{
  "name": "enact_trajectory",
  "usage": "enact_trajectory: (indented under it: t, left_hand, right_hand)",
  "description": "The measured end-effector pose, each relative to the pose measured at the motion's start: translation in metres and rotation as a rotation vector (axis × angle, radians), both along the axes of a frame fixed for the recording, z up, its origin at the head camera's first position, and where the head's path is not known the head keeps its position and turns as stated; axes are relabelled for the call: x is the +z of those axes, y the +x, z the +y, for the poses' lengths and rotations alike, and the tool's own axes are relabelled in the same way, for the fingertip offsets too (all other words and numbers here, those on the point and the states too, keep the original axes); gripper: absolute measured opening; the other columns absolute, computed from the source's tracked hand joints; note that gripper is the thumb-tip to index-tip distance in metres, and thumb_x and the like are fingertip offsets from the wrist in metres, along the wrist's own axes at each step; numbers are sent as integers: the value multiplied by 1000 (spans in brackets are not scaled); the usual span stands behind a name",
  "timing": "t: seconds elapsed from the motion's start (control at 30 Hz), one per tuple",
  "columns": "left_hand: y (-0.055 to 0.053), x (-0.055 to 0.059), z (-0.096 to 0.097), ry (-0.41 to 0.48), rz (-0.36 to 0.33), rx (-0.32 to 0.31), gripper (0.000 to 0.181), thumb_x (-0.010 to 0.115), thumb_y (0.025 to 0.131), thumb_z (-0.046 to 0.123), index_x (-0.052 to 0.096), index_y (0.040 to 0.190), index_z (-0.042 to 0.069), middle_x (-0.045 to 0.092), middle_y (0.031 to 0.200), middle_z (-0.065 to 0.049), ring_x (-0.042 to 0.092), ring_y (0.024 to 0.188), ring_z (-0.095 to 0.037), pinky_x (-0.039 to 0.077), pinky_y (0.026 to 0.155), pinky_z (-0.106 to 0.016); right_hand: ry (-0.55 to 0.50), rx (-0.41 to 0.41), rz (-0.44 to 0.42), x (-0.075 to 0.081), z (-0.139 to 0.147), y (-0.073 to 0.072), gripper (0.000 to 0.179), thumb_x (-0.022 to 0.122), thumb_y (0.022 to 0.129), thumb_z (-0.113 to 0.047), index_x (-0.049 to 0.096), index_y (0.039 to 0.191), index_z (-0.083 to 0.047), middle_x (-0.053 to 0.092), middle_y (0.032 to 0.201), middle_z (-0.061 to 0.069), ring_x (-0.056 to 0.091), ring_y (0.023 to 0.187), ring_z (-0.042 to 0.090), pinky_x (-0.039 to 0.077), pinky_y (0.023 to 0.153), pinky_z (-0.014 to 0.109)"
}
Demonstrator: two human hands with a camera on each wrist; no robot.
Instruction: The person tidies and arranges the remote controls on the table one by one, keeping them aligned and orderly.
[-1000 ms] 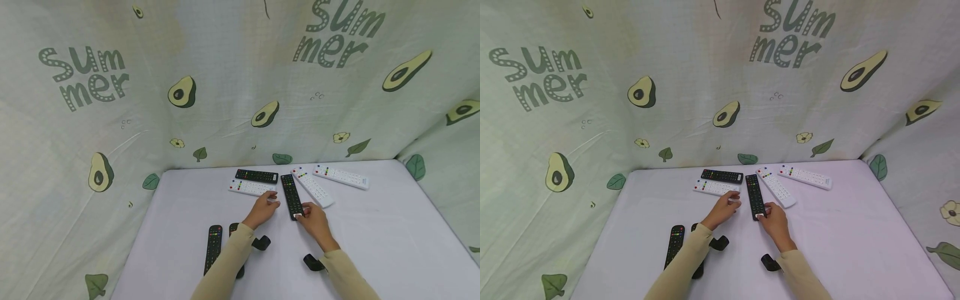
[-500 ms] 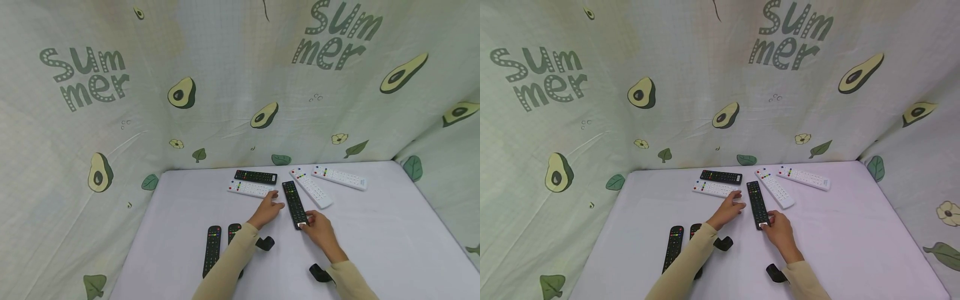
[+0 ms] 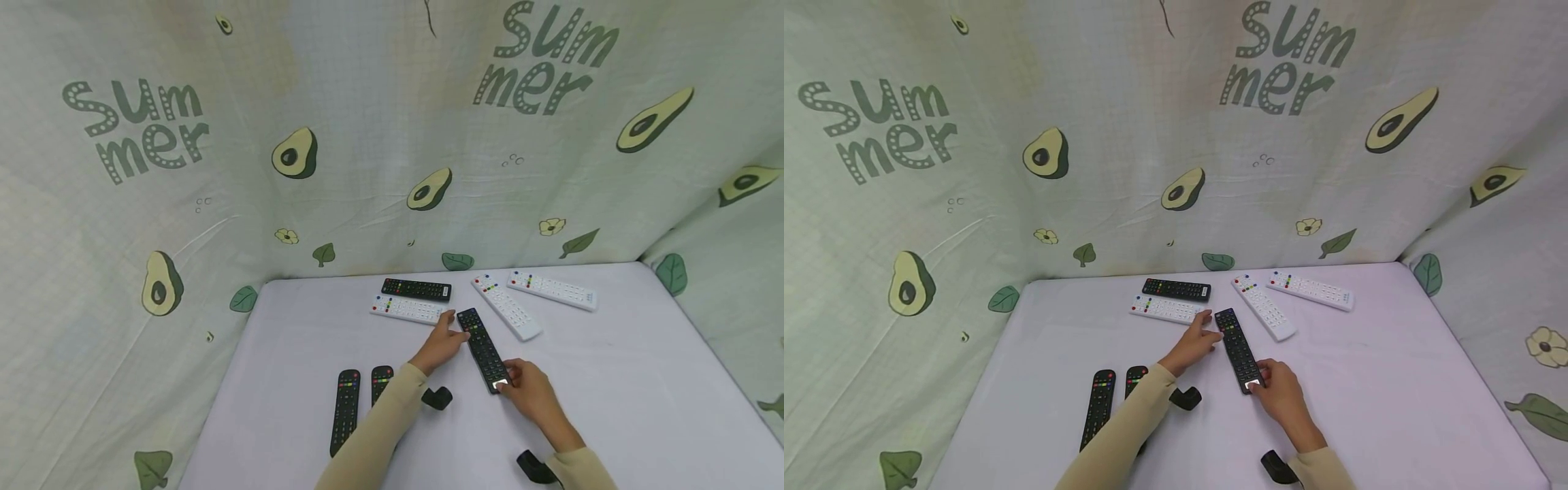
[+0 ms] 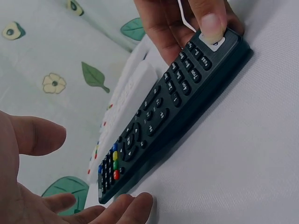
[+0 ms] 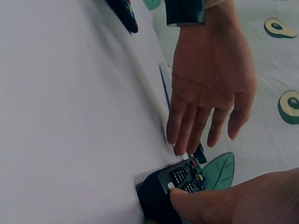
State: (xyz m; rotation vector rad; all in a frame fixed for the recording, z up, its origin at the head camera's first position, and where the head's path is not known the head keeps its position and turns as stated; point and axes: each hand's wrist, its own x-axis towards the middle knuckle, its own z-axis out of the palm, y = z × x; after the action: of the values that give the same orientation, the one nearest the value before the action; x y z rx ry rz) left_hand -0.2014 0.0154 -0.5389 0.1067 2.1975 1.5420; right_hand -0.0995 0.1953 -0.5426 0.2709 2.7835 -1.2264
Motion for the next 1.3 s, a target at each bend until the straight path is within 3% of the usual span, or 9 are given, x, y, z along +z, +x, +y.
enact_trajectory:
  t: [0.4,0.67,0.83,1.1,1.3]
  left_hand:
    - [7,0,-6,-1,28,-3,65,61,104,24,36,162,7,43,160,-18,57,129,-28,51,107,-49]
    - [13,7,-15,81,100,39,55,60,104,15,45,154,-2,47,139,-13,64,107,-17,57,91,-35]
    - [19,12,-24,110,118,53,46,58,105,12,54,148,-3,50,133,-12,67,103,-14,59,89,-29]
    - [29,20,-45,185,121,88,36,57,105,5,59,140,-5,50,134,-17,63,105,-20,62,86,-27]
    - [34,20,-61,139,119,88,33,58,104,3,64,135,-6,53,129,-17,68,98,-22,64,82,-30]
  right_hand:
    - [-16,43,-6,-1,-1,15,47,81,84,2,61,124,15,67,100,15,65,89,24,55,79,41]
    - [-41,36,18,-2,-3,25,48,79,85,5,61,130,10,70,110,19,71,100,35,58,91,55]
    - [-82,32,1,-2,-7,33,53,80,85,5,61,134,8,69,112,17,69,102,30,60,89,48]
    - [-158,50,-31,-2,-26,46,58,84,84,1,61,137,5,67,113,12,66,102,22,60,84,36]
    - [-224,59,-52,-3,-45,54,60,87,81,-1,61,136,4,67,111,10,64,98,19,60,80,33]
